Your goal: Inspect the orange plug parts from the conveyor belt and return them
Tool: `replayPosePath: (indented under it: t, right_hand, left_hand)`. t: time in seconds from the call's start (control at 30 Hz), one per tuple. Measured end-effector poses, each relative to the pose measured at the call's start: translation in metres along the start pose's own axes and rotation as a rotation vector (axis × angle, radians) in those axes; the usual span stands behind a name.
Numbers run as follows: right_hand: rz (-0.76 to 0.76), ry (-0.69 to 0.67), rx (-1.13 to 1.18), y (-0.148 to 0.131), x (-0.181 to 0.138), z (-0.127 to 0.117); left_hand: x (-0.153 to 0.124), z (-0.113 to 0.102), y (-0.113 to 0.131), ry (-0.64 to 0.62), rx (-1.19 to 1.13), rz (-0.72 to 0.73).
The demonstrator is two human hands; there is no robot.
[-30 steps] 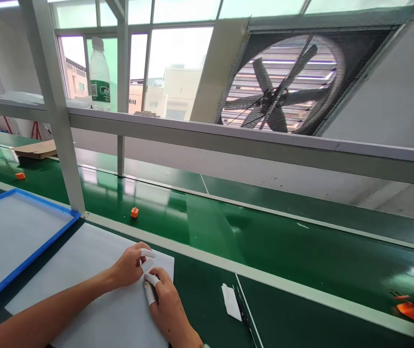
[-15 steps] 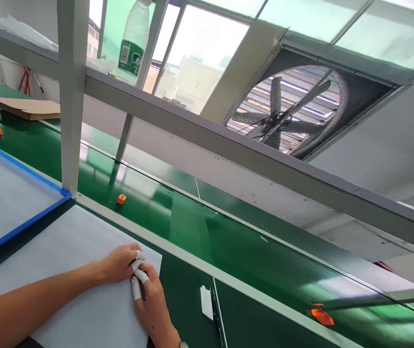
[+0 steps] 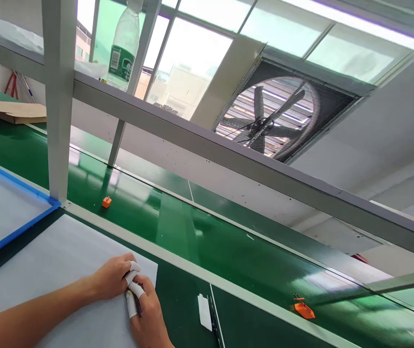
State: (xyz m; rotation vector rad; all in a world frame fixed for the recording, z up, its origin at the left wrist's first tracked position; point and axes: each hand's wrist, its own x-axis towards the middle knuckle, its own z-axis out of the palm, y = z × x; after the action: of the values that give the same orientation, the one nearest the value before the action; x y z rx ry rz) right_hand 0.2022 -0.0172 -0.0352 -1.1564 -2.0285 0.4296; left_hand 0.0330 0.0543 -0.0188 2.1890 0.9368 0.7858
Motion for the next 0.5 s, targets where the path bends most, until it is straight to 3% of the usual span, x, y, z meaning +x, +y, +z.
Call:
replayPosePath:
  t: [0.23, 0.5]
  right_hand:
    - [-0.079, -0.005, -0.020, 0.011, 0.000, 0.000]
    - [-0.159, 0.113, -0.021, 0.032, -0.006, 0.017]
  left_hand:
    - [0.002, 0.002, 0.001, -0.024, 0.041, -0.051]
    - [0.003, 0.002, -0.001, -0.036, 0.073, -0.056]
